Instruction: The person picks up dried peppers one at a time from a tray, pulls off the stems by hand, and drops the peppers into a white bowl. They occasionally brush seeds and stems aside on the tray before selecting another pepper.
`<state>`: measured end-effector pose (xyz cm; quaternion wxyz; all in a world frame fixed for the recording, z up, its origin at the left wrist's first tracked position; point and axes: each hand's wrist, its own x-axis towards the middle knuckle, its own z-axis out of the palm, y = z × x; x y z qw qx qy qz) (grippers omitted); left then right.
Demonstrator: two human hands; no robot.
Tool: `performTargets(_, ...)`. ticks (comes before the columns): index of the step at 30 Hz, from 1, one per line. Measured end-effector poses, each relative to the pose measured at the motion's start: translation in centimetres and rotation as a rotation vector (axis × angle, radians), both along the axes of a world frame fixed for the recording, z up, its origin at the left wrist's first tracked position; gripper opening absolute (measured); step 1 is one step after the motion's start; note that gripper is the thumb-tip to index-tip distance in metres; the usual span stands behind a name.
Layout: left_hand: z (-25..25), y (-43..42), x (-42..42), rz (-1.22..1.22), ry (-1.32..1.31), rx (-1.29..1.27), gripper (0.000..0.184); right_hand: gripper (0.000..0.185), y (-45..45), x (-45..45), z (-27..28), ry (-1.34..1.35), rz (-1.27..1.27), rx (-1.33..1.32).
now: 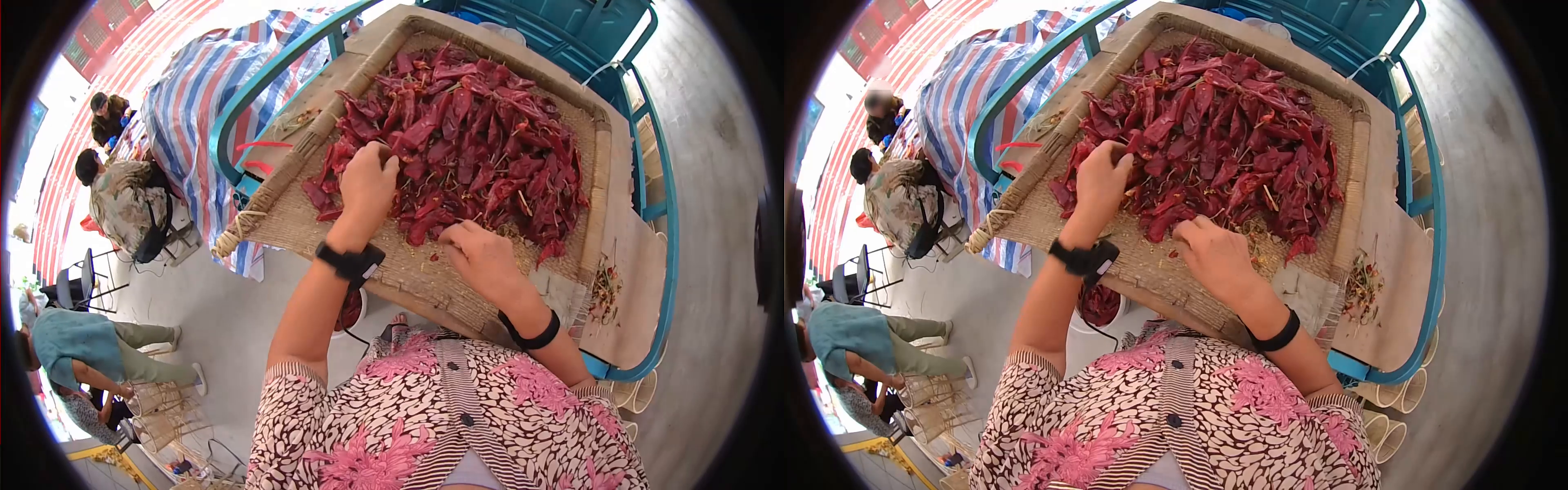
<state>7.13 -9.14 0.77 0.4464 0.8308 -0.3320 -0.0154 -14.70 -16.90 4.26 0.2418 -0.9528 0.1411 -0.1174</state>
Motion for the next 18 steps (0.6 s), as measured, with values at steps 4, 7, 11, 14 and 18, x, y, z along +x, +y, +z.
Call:
performTargets(4,3.7,4.3,-4.3,-0.183,0.860,-0.466,0.021,0.018,0.6,0.9,1.1,-0.200,-0.106,0.290)
performTargets(7,3.8,6.0,-7.8,-0.222,1.197,-0.718,0.017,0.023,1.5,1.8,0.7,-0.260,-0.105,0.570)
performTargets(11,2.1,7.5,-9.2,-0.227,1.250,-0.652,0.018,0.020,2.3,2.0,0.3,-0.150,-0.038,0.541)
performTargets(14,0.1,8.5,-9.5,-0.238,1.185,-0.601,0.015,0.016,2.7,2.1,0.0,-0.087,0.015,0.478)
performTargets(18,1.9,9.5,-10.4,-0.051,-0.237,-0.250,0.055,0.012,2.3,1.6,0.7,0.021,0.115,0.275)
